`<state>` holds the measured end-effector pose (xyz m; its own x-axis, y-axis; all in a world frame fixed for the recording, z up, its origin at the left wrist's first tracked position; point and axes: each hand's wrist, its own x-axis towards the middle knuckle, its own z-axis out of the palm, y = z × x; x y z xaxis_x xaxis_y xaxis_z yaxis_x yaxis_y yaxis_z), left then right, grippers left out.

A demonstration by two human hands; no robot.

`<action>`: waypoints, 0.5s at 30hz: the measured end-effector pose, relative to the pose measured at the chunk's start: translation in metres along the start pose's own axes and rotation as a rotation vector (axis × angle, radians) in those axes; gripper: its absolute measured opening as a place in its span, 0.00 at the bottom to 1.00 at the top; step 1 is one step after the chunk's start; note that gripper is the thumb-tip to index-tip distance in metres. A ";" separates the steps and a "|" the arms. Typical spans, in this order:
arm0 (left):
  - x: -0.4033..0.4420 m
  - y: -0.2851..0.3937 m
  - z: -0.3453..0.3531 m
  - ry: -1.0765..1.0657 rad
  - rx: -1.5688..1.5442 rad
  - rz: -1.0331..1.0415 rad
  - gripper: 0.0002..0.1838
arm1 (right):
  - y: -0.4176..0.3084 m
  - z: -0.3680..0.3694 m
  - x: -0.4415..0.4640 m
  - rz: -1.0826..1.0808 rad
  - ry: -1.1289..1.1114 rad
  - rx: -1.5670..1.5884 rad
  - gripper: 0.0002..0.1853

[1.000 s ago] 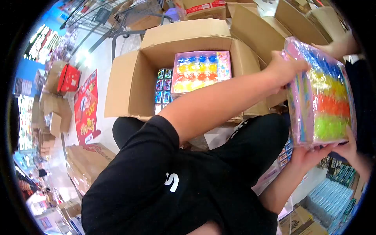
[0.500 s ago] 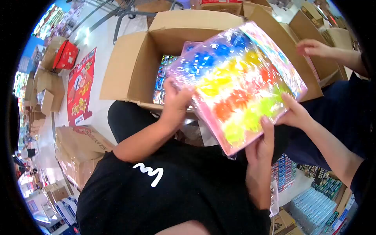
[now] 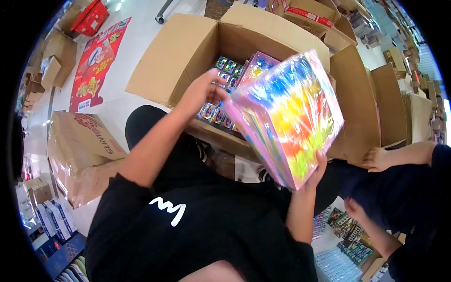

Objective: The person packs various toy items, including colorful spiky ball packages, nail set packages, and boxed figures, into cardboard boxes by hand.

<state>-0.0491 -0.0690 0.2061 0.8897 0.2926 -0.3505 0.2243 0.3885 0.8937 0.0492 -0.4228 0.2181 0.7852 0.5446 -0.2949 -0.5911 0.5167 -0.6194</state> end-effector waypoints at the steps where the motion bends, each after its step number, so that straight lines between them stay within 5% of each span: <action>1: 0.034 -0.006 -0.004 0.014 0.137 0.059 0.30 | -0.005 -0.010 -0.007 -0.002 0.003 -0.013 0.36; 4: 0.125 -0.017 0.001 0.073 0.639 0.149 0.32 | -0.021 -0.034 -0.025 0.036 -0.056 0.139 0.40; 7: 0.210 -0.032 0.010 0.036 1.069 0.214 0.47 | -0.035 -0.034 -0.045 -0.053 -0.207 0.185 0.44; 10: 0.268 -0.054 0.018 -0.023 1.261 0.450 0.48 | -0.046 -0.009 -0.054 -0.203 0.010 0.037 0.46; 13: 0.282 -0.046 0.031 0.043 1.263 0.252 0.39 | -0.051 -0.009 -0.059 -0.161 0.068 -0.078 0.45; 15: 0.277 -0.054 0.026 0.046 1.221 0.319 0.37 | -0.038 -0.012 -0.052 -0.108 0.163 -0.130 0.45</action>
<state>0.1955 -0.0316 0.0678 0.9627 0.2636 -0.0600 0.2449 -0.7560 0.6070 0.0325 -0.4785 0.2482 0.8680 0.3715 -0.3294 -0.4819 0.4709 -0.7389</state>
